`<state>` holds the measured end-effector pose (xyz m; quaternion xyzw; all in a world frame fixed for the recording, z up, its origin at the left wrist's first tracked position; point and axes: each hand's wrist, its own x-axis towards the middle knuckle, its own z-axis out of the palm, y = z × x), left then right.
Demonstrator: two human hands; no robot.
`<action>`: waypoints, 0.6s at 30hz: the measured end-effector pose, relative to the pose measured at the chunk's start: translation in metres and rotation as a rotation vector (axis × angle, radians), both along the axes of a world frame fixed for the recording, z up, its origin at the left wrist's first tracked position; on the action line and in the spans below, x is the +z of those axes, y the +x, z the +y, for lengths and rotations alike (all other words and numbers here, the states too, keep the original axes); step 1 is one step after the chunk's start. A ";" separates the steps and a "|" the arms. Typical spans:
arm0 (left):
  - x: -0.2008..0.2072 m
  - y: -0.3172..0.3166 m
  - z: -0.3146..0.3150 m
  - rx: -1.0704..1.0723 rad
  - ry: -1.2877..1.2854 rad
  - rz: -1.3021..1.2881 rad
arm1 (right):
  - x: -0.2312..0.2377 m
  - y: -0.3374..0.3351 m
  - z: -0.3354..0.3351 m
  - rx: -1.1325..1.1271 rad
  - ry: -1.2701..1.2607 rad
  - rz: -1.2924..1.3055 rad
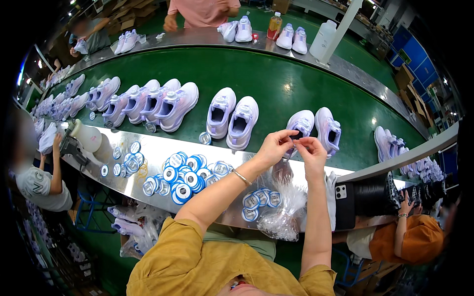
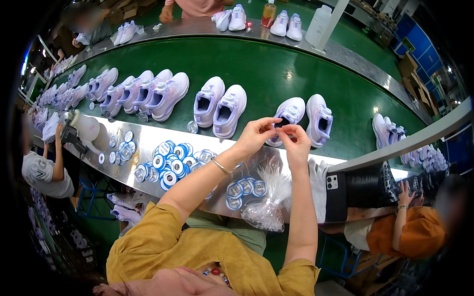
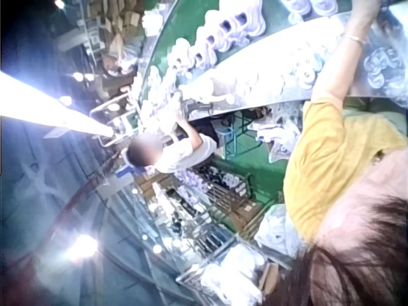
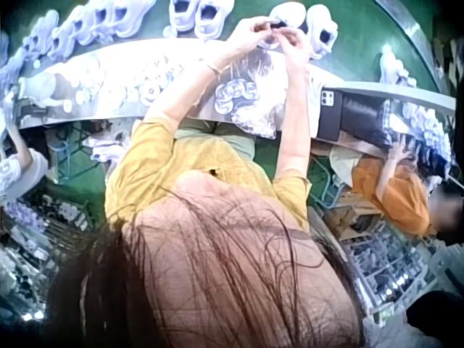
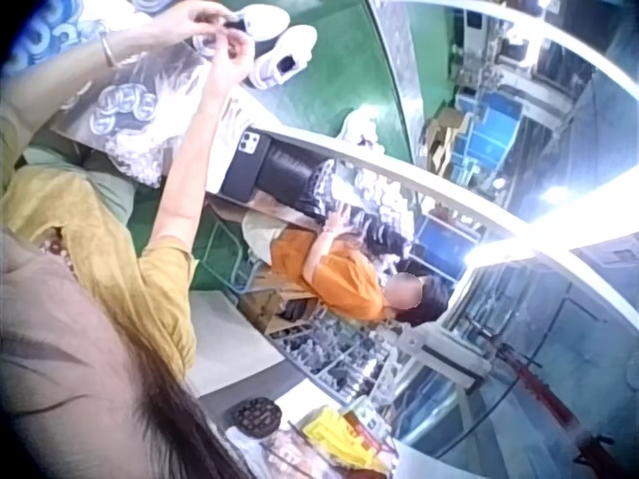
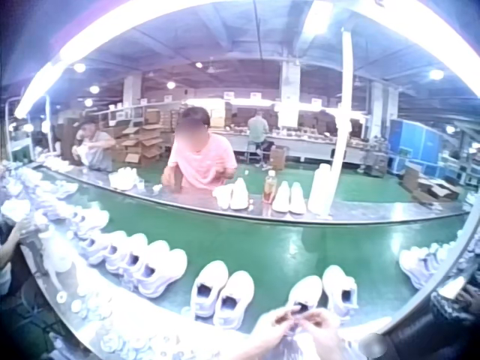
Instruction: The person applies circular blue-and-white labels to the tongue of white sneakers moving along a conveyor belt. The person picks each label, places it on the shoe, and presses it down before the next pair arrives.
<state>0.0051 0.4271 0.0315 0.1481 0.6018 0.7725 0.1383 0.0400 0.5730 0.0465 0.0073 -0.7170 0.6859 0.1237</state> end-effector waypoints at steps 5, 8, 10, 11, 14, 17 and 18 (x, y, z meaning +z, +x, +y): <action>0.003 0.000 -0.006 0.000 -0.015 -0.003 | 0.003 0.001 0.002 -0.012 -0.085 -0.022; 0.006 0.000 -0.005 -0.018 -0.049 -0.013 | -0.001 -0.001 0.003 0.007 0.015 0.006; 0.005 -0.001 -0.005 -0.025 -0.046 -0.005 | 0.002 -0.001 0.001 0.013 0.065 -0.005; 0.006 -0.001 -0.006 -0.027 -0.038 -0.011 | 0.001 -0.001 0.002 0.017 0.074 -0.011; 0.002 -0.002 -0.007 -0.030 0.014 -0.038 | 0.003 -0.002 0.002 0.010 0.057 -0.003; -0.001 -0.004 -0.009 -0.025 0.007 -0.067 | -0.005 -0.004 0.009 -0.006 0.024 0.005; 0.000 -0.004 -0.009 -0.029 0.008 -0.067 | -0.004 -0.003 0.008 0.003 0.051 0.012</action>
